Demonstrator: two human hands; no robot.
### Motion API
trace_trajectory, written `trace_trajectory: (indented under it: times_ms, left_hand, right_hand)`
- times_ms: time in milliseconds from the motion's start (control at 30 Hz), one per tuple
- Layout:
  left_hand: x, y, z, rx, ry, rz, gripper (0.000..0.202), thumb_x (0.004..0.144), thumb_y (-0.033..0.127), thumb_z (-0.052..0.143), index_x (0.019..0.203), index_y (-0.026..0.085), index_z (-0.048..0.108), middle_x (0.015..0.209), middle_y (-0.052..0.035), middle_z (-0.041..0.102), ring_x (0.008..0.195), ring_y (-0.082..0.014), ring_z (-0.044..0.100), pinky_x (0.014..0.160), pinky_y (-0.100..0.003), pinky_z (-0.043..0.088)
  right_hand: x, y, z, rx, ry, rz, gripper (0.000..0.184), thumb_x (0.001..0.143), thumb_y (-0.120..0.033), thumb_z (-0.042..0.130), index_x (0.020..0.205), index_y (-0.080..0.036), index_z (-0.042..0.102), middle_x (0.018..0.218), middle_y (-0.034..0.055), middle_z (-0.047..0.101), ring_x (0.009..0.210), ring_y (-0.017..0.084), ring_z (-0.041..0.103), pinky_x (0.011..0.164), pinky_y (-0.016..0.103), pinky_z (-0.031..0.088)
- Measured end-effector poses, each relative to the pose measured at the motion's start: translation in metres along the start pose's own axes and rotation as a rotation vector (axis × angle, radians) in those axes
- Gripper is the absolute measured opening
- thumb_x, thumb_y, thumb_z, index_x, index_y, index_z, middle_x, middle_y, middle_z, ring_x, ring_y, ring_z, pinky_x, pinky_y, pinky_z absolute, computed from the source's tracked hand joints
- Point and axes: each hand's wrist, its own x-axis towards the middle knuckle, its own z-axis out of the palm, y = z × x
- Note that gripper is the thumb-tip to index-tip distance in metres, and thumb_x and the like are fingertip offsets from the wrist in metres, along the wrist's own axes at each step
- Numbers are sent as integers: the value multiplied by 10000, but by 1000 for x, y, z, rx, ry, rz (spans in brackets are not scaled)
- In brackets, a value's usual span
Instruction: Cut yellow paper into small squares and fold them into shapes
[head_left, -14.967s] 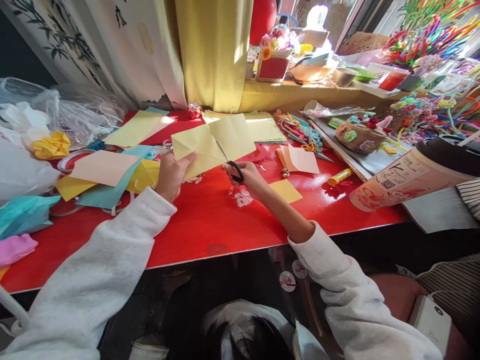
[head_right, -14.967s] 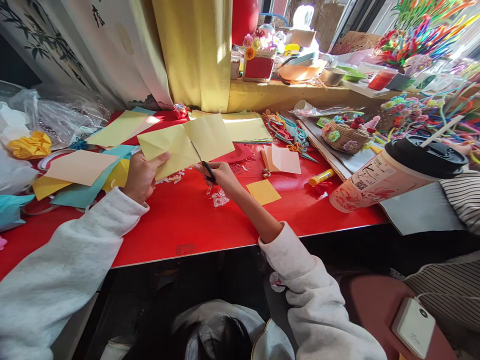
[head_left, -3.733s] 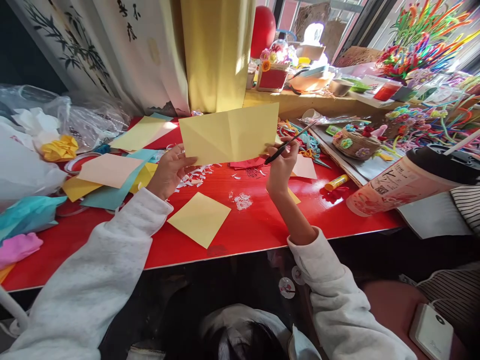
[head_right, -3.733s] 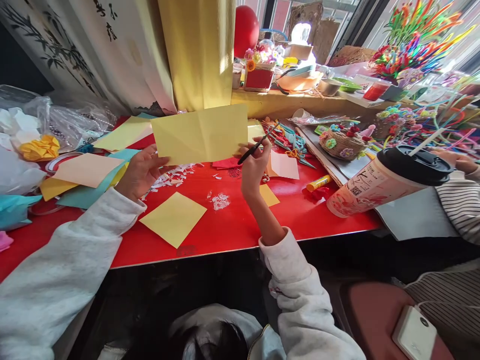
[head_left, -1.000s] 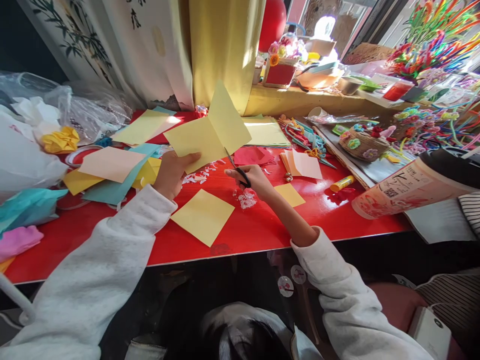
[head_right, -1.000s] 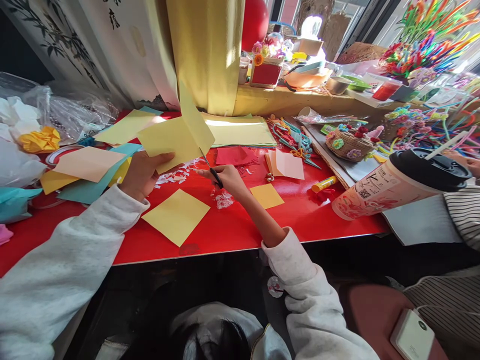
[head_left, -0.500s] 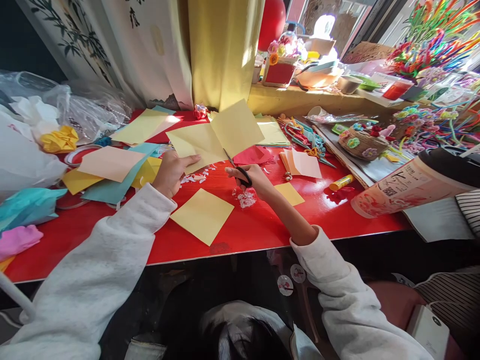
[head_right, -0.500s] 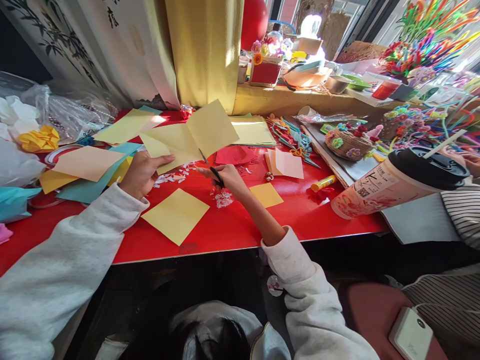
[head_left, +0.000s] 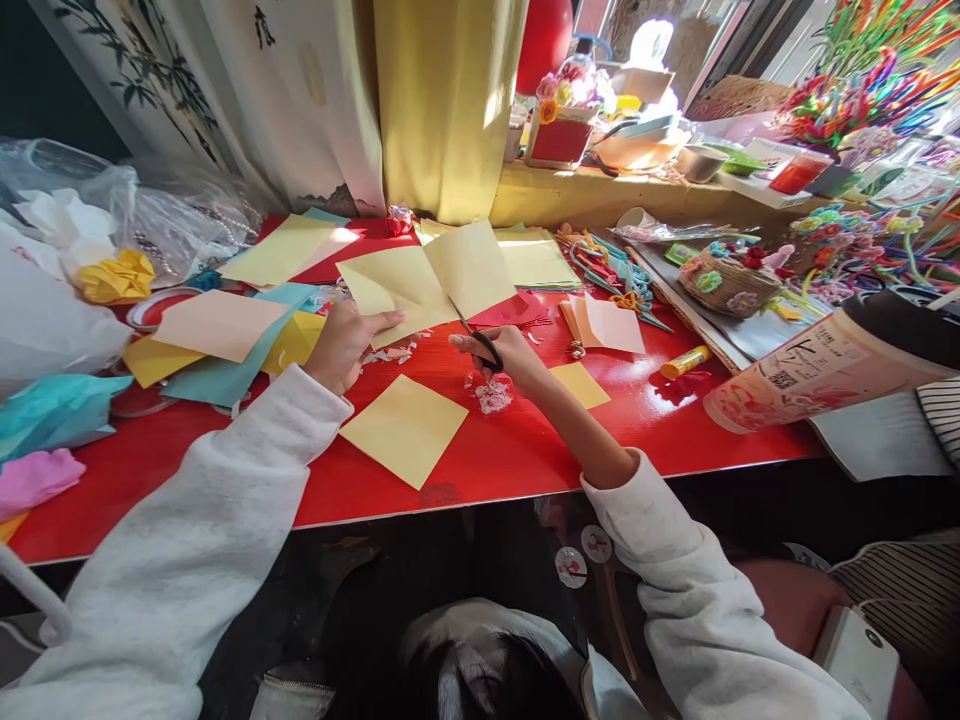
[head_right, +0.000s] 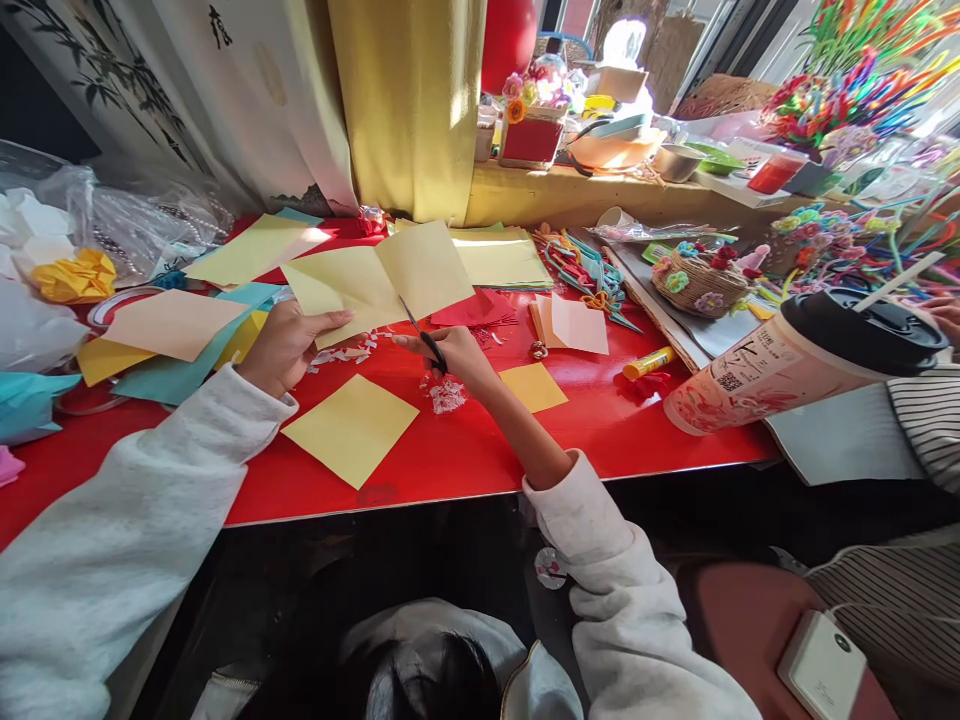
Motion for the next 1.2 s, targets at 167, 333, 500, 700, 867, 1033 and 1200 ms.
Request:
trace_trajectory:
  times_ms: [167,333,500,700,867,1033,1200]
  left_hand:
    - [1,0,2,-4,30,1,310,548,172,777,833,139,660,894,-84,697,810,-266,677,701,-388,596]
    - [1,0,3,-39,32,-9,288,548,122,761,813,136,650,914,-93,694,889,-289,668,728,-395,588]
    - [0,0,3,-40,38,-7,313,547,112,758,839,141,651,919,-95,695,927,-294,657,778,-413,573]
    - [-1,-1,4,-19,-19,-2,303,555,117,760,842,139,667,861,-84,694,907,-291,659,770,-402,583]
    - [-2,-1,6,-48,-22,-51,290,559,74,744,829,124,650,834,-83,690,874,-297,668,765,-432,582]
    - [-4,-3,7,-35,24,-74,347,567,71,739,897,136,652,889,-91,690,910,-313,661,761,-441,584]
    - [-3,-5,6,-23,-17,-74,317,553,109,759,853,142,662,864,-93,693,926,-316,651,771,-454,584]
  right_hand:
    - [0,2,1,-20,4,-8,512,659,-603,641,504,-140,487,447,-9,458,404,54,394,414,217,268]
    - [0,0,2,38,5,21,488,649,-600,654,604,-118,586,459,-17,463,393,51,388,400,214,270]
    - [0,-2,1,78,-11,63,513,665,-616,632,725,-106,647,468,-26,460,392,46,382,389,207,271]
    - [0,-1,1,89,-8,49,519,665,-622,628,707,-105,646,471,-21,472,387,44,372,381,211,267]
    - [-1,-1,4,101,18,31,502,640,-603,661,667,-103,632,442,-29,446,381,48,377,380,209,283]
    - [-1,0,4,110,31,62,506,627,-610,666,670,-106,636,455,-21,469,379,47,376,375,212,279]
    - [0,0,3,119,17,85,521,656,-631,630,686,-111,633,476,-18,472,386,46,383,370,215,252]
